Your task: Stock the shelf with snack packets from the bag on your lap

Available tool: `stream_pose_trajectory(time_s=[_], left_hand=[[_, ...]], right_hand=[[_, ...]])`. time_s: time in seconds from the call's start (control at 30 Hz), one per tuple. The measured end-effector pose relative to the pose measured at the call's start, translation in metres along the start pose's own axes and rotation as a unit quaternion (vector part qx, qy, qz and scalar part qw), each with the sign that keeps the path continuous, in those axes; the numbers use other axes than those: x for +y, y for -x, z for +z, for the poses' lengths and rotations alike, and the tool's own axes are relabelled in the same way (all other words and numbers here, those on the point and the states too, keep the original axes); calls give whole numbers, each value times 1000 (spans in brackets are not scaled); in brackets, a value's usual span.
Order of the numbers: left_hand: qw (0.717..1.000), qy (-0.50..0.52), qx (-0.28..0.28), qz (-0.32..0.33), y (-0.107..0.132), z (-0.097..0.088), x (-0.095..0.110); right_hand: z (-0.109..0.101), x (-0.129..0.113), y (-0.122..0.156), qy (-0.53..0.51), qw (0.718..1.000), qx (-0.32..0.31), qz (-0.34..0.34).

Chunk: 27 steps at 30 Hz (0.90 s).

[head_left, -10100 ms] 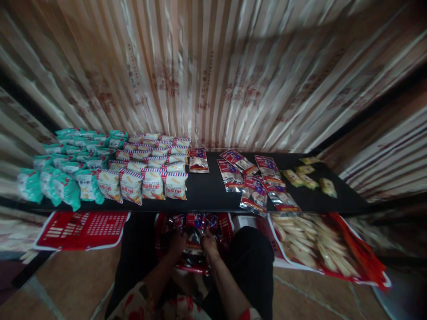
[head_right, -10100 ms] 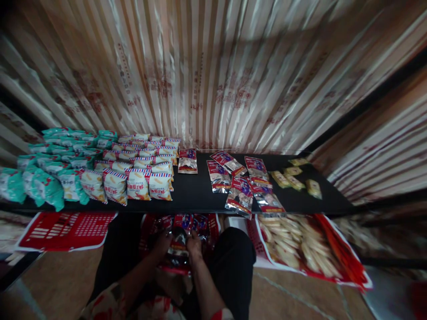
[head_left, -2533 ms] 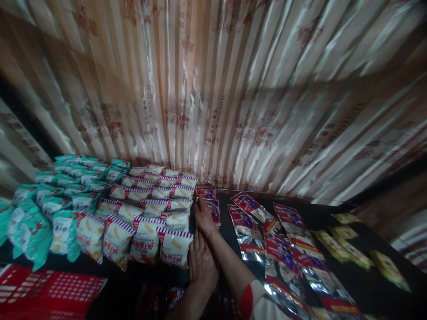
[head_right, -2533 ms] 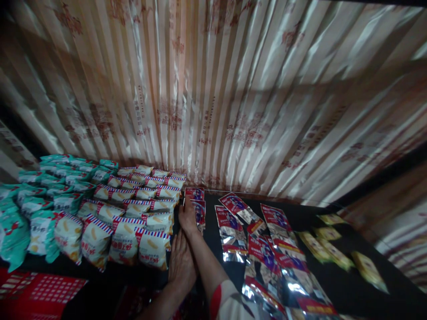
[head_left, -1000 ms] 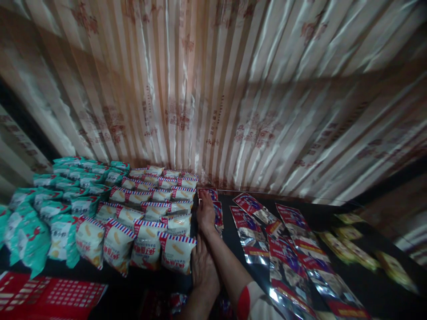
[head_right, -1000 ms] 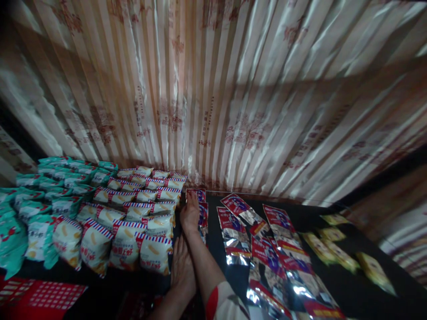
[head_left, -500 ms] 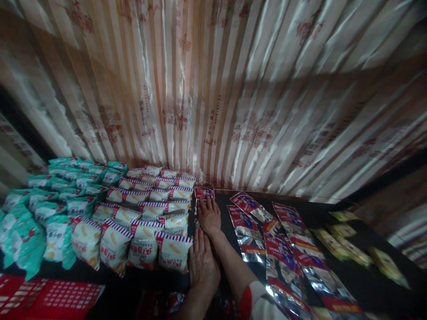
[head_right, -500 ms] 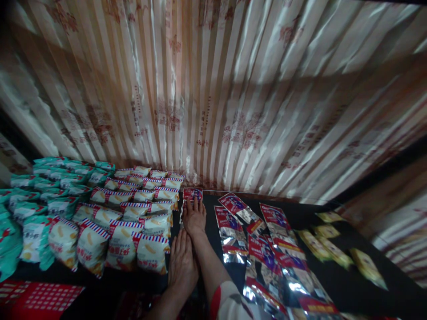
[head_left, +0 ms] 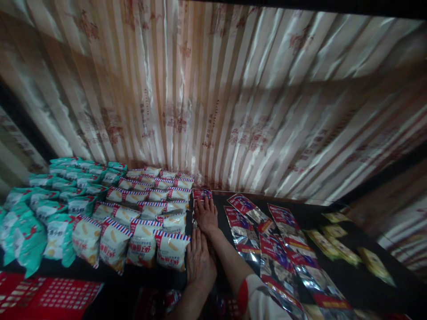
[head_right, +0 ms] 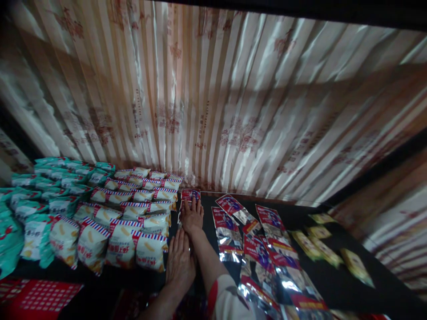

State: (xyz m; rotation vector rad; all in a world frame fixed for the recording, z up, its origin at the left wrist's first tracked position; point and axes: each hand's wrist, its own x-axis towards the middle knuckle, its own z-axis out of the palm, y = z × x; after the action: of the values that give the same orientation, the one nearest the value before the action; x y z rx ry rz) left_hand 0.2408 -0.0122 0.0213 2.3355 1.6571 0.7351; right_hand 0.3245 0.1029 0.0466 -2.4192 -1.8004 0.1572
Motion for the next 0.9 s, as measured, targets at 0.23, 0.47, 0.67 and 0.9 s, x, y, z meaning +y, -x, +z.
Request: stream_pose_trajectory(time_s=[0.23, 0.47, 0.67, 0.9], left_hand=[[1000, -5, -5, -3, -1, -5, 2], [999, -15, -32, 8, -2, -5, 1], [999, -39, -31, 19, -1, -10, 1], [999, -24, 29, 26, 2, -15, 3]], right_hand=[[-15, 1, 12, -38, 997, 55, -44], [-18, 13, 58, -147, 969, 184, -73], [2, 36, 104, -175, 962, 197, -75], [7, 57, 136, -198, 956, 210, -55]])
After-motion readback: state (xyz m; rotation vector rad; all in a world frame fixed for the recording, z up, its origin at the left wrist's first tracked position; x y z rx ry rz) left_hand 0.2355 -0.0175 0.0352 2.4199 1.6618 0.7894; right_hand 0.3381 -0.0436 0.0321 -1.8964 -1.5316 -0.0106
